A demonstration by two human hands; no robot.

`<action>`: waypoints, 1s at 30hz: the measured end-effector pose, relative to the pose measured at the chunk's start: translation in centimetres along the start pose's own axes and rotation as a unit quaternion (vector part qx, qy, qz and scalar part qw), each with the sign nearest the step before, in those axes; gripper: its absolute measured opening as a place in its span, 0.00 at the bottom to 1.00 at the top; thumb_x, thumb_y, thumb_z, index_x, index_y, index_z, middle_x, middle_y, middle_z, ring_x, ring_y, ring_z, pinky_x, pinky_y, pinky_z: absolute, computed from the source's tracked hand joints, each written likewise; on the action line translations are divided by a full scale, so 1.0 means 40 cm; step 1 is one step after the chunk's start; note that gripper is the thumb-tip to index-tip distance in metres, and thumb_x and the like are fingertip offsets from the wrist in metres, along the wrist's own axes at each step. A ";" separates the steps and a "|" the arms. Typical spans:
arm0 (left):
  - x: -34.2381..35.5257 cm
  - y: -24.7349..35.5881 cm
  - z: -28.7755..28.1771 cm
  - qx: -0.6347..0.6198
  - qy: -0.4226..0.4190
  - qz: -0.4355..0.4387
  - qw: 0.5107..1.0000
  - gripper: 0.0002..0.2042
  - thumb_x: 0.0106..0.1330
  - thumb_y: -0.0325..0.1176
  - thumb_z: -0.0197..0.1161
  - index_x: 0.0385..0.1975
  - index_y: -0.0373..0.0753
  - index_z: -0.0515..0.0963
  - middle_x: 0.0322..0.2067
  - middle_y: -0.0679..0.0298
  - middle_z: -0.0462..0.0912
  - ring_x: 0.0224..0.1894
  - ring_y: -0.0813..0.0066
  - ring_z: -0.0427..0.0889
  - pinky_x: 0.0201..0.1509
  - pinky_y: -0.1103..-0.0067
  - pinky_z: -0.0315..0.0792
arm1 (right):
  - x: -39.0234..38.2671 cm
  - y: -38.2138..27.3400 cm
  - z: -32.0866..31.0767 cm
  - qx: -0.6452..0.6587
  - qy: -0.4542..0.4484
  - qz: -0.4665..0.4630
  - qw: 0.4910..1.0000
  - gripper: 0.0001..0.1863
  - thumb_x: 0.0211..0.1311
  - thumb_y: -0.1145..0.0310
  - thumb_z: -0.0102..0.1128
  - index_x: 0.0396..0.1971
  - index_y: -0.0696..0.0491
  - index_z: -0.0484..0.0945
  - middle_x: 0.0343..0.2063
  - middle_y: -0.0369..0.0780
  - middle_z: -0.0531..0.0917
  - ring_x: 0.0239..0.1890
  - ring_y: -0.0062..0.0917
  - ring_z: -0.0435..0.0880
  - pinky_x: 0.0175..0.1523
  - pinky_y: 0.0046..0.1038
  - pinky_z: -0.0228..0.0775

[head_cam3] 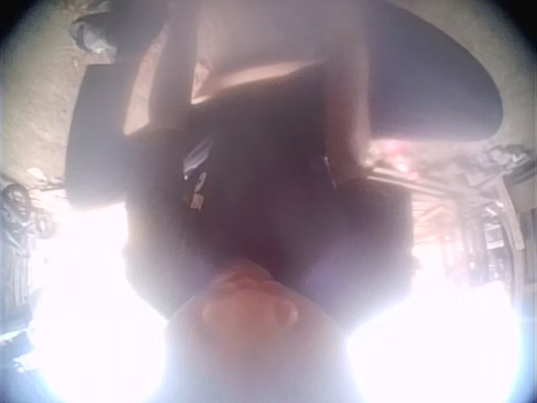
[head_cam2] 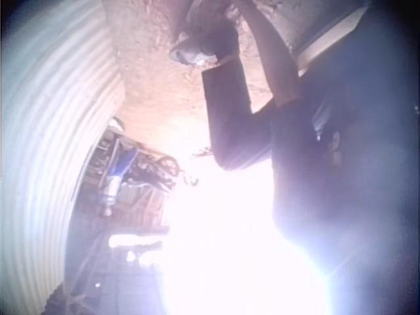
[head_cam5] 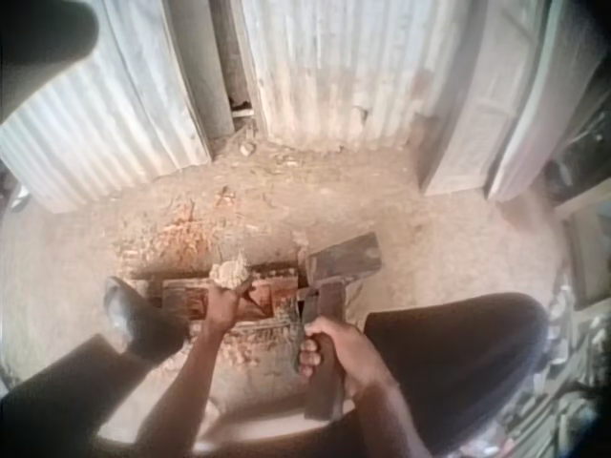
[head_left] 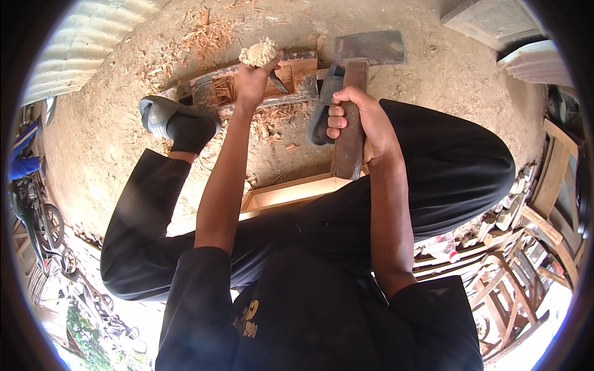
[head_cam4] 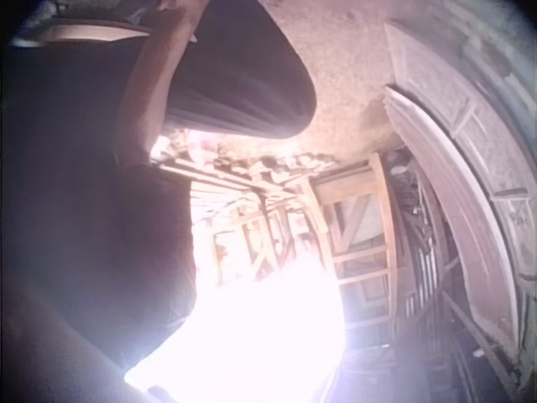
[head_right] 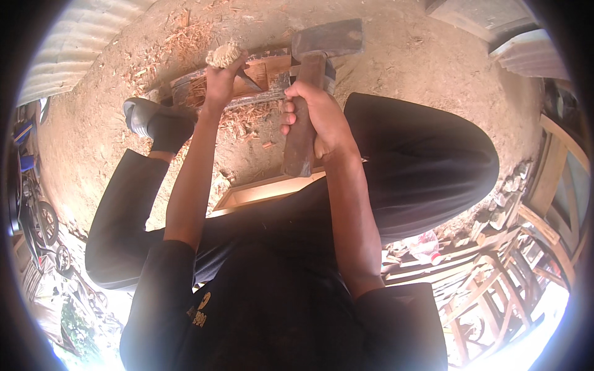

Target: The person sits on the ground and uses a chisel and mallet to carve a rectangular recess into a piece of wood. They repeatedly strike the chisel to remove wood chips and occasionally clear debris from the carved area.

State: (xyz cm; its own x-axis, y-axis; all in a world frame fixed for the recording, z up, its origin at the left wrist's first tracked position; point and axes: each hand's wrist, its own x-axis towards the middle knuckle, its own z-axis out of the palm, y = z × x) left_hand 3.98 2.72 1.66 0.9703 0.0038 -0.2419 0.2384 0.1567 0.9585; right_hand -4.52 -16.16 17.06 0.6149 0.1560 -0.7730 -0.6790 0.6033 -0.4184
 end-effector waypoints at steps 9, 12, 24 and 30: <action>-0.056 -0.025 0.022 -0.049 0.027 0.003 0.998 0.20 0.56 0.34 0.71 0.44 0.30 0.74 0.41 0.57 0.80 0.35 0.76 0.77 0.36 0.80 0.72 | -0.007 0.020 -0.004 -0.029 -0.028 0.007 0.999 0.07 0.53 0.69 0.55 0.25 0.53 0.68 0.17 0.34 0.69 0.17 0.19 0.68 0.25 0.26 0.64; -0.067 -0.047 0.022 0.121 0.003 0.015 0.992 0.20 0.61 0.41 0.65 0.45 0.32 0.74 0.44 0.58 0.79 0.41 0.71 0.76 0.45 0.76 0.70 | -0.017 0.030 -0.003 -0.049 -0.015 0.007 0.999 0.07 0.53 0.69 0.56 0.24 0.54 0.68 0.17 0.34 0.69 0.17 0.19 0.68 0.24 0.27 0.64; -0.070 -0.100 0.022 0.124 -0.068 0.057 0.988 0.17 0.63 0.40 0.61 0.45 0.35 0.74 0.40 0.63 0.79 0.41 0.75 0.76 0.47 0.77 0.71 | -0.050 0.070 0.044 -0.187 0.017 -0.098 0.977 0.08 0.56 0.70 0.59 0.25 0.58 0.72 0.15 0.35 0.70 0.15 0.19 0.69 0.20 0.25 0.62; -0.075 -0.172 0.037 -0.046 -0.014 0.076 0.996 0.17 0.53 0.25 0.66 0.44 0.33 0.75 0.41 0.62 0.82 0.44 0.77 0.79 0.50 0.79 0.72 | -0.127 0.044 0.175 -0.275 -0.009 -0.267 0.924 0.06 0.60 0.70 0.58 0.28 0.55 0.72 0.14 0.34 0.69 0.13 0.18 0.68 0.19 0.25 0.62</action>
State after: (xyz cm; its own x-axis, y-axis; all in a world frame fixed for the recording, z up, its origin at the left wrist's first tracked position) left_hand -0.53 0.17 -3.99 0.9959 0.0073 -0.0896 0.0851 0.2463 0.9655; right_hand -6.03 -10.44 23.61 0.9240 -0.0332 -0.3810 -0.3756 0.1091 -0.9203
